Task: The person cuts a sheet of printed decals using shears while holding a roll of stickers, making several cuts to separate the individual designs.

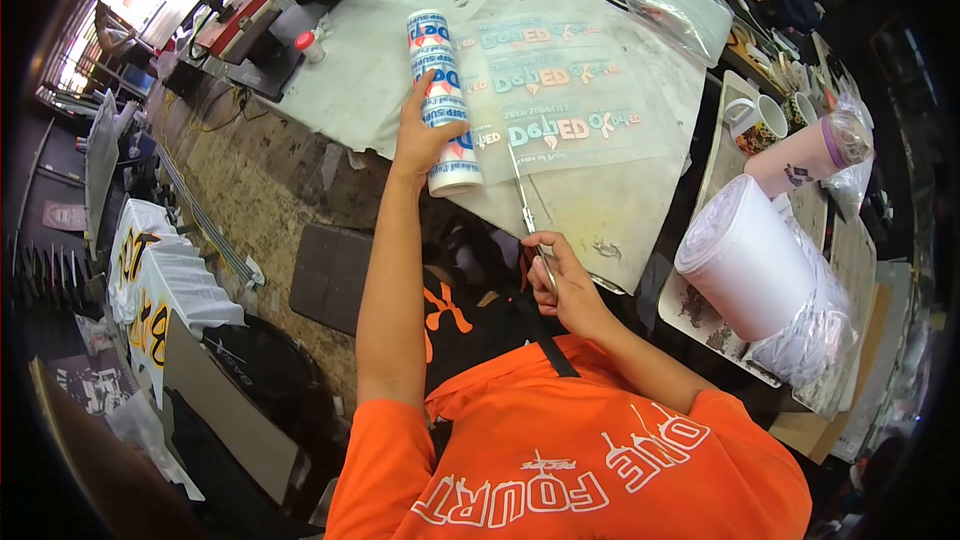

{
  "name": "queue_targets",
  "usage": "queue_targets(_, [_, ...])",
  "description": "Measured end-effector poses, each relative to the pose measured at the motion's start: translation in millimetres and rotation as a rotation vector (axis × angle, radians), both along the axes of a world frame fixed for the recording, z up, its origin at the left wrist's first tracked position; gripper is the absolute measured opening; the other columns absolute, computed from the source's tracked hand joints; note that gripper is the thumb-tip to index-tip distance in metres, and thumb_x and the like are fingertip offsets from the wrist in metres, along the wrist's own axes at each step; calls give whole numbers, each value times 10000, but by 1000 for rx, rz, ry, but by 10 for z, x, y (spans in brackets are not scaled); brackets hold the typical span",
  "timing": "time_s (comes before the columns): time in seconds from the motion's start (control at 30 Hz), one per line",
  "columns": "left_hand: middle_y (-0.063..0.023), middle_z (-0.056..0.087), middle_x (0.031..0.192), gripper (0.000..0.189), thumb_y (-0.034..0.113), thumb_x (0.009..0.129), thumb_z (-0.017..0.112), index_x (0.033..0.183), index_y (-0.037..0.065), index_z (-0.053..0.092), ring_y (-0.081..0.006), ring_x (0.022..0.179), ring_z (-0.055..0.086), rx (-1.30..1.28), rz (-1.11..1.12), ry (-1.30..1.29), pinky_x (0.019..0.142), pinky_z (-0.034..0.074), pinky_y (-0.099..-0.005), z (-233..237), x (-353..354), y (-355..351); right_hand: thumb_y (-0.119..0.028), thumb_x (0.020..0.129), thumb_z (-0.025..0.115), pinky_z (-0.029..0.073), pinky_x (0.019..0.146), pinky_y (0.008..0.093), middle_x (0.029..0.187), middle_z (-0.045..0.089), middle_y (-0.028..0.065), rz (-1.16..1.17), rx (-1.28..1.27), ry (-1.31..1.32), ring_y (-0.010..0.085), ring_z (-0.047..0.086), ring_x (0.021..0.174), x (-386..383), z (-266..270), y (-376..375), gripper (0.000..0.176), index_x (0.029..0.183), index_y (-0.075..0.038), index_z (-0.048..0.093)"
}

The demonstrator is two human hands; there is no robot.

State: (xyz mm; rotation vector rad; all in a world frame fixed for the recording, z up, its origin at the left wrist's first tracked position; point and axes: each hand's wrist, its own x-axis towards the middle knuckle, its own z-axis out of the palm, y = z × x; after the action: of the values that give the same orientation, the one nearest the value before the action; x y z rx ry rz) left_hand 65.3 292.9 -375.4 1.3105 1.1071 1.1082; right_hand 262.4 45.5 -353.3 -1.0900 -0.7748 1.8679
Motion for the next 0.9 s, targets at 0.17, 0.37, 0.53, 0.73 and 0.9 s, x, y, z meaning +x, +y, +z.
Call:
queue_targets(0.17, [-165,578,1346,980,-95,668,764,1558,134,423,-267,1043,676,18,3,13,826,608,-400,-10,8,13,-194,1109,471,284,543,202,839,378,-47,-18,13,19,43,298,635,-20,-30,-8,237,1343,-186,443])
queue_targets(0.37, [-212,409,1479,1019,42,591,830,1536,161,470,-357,1237,583,73,26,234,945,581,-453,-41,61,66,-162,1097,495,264,519,208,827,393,-49,-61,0,44,40,293,613,-33,-97,-15,230,1323,-173,454])
queue_targets(0.53, [-235,398,1496,1012,182,582,849,1523,276,491,-436,1393,394,105,128,489,1112,451,-496,-61,123,55,-172,1092,507,271,514,209,817,427,-39,-90,26,72,45,308,593,-69,-175,-56,239,1323,-187,447])
queue_targets(0.73, [-243,397,1495,1010,208,588,835,1531,280,480,-439,1380,392,80,122,502,1122,434,-500,-44,136,36,-237,1088,525,304,510,221,798,456,-24,-89,-6,-54,57,361,598,-56,-18,197,260,1322,-180,428])
queue_targets(0.9, [-247,403,1490,1019,220,584,836,1534,286,473,-443,1377,391,71,126,522,1127,424,-496,-26,139,41,-223,1087,529,314,494,238,784,477,-3,-101,20,-58,67,374,565,-99,-40,128,262,1315,-176,411])
